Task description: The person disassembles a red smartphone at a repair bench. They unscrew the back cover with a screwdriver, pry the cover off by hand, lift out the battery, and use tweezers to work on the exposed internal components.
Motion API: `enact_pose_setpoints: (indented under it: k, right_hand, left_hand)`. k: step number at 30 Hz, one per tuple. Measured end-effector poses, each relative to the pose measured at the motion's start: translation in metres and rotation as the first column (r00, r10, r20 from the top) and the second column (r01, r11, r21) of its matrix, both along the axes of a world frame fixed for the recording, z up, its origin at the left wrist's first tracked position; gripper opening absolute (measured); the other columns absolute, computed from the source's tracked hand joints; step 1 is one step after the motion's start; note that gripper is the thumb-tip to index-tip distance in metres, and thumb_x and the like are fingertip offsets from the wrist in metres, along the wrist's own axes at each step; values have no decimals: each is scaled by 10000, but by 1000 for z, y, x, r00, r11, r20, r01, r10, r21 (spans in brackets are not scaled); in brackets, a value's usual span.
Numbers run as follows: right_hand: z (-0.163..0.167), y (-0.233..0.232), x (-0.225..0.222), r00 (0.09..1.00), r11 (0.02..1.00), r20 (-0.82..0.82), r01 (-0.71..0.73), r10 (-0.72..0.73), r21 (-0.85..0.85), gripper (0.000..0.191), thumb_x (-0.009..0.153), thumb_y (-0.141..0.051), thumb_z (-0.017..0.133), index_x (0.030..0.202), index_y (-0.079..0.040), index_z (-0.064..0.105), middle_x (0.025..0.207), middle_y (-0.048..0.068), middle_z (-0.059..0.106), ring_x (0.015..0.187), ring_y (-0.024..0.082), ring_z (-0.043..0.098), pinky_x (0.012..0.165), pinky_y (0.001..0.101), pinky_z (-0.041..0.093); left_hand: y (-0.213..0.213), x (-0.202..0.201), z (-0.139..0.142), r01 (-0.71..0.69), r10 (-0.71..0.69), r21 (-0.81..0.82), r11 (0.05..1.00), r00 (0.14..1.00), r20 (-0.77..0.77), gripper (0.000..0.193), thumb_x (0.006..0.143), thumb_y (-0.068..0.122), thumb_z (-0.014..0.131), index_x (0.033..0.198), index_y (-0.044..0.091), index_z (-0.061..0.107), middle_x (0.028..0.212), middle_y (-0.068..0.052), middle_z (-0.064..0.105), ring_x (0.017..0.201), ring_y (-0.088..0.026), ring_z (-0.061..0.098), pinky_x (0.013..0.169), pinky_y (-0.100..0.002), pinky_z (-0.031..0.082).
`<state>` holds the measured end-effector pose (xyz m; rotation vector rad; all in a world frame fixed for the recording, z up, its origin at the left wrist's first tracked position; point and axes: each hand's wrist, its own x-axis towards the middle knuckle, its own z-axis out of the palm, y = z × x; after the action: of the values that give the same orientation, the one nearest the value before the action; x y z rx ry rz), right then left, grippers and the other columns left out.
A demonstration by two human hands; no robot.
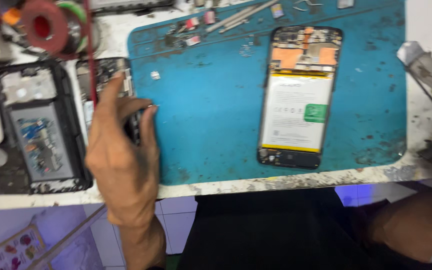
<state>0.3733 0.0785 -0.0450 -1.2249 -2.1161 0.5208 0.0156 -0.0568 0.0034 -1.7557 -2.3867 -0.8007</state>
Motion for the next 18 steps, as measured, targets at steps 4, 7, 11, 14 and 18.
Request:
enact_pose_setpoints:
  k: [4, 7, 11, 14, 18]
  right_hand:
    - [5, 6, 3, 996, 997, 55, -72, 72, 5, 344, 1108, -67, 722, 1400, 6, 555, 1262, 177, 631, 1112, 212, 679, 958, 297, 590]
    - [9, 10, 1, 990, 995, 97, -100, 100, -6, 364, 1120, -50, 728, 1425, 10, 539, 1288, 180, 615, 1124, 205, 665, 969, 282, 578]
    - [9, 11, 3, 989, 992, 137, -42, 58, -118, 335, 1141, -76, 735, 1443, -24, 601, 1258, 137, 609, 1011, 140, 628, 890, 261, 560]
    - [5, 16, 7, 984, 996, 168, -49, 62, -77, 337, 1128, -75, 668, 1451, -19, 589, 1304, 120, 603, 1062, 124, 608, 925, 259, 541]
    - [6, 22, -1, 973, 996, 228, 40, -22, -74, 301, 1143, -75, 688, 1429, -7, 629, 1316, 141, 626, 993, 162, 585, 819, 304, 511]
  left_hand:
    - [3, 6, 3, -34, 35, -24, 999, 999, 7, 526, 1034, -78, 774, 1456, -31, 465, 1060, -125, 742, 1018, -233, 724, 957, -335, 563]
    - [4, 6, 2, -54, 55, -47, 997, 998, 34, 554, 1020, -111, 763, 1474, -27, 456, 1087, -125, 746, 1034, -219, 739, 981, -318, 565]
    - [0, 4, -3, -36, 37, -53, 998, 999, 15, 567, 1060, -123, 760, 1504, -10, 427, 1139, -113, 742, 1087, -193, 746, 1059, -281, 567]
    - [-4, 0, -7, -15, 13, -43, 999, 999, -31, 570, 1072, -125, 771, 1486, -5, 399, 1165, -111, 737, 1119, -192, 739, 1097, -274, 561]
    - [-6, 1, -8, -1, 1, -7, 1000, 999, 43, 624, 1086, -111, 791, 1516, -5, 351, 1218, -131, 717, 1166, -201, 724, 1127, -281, 556]
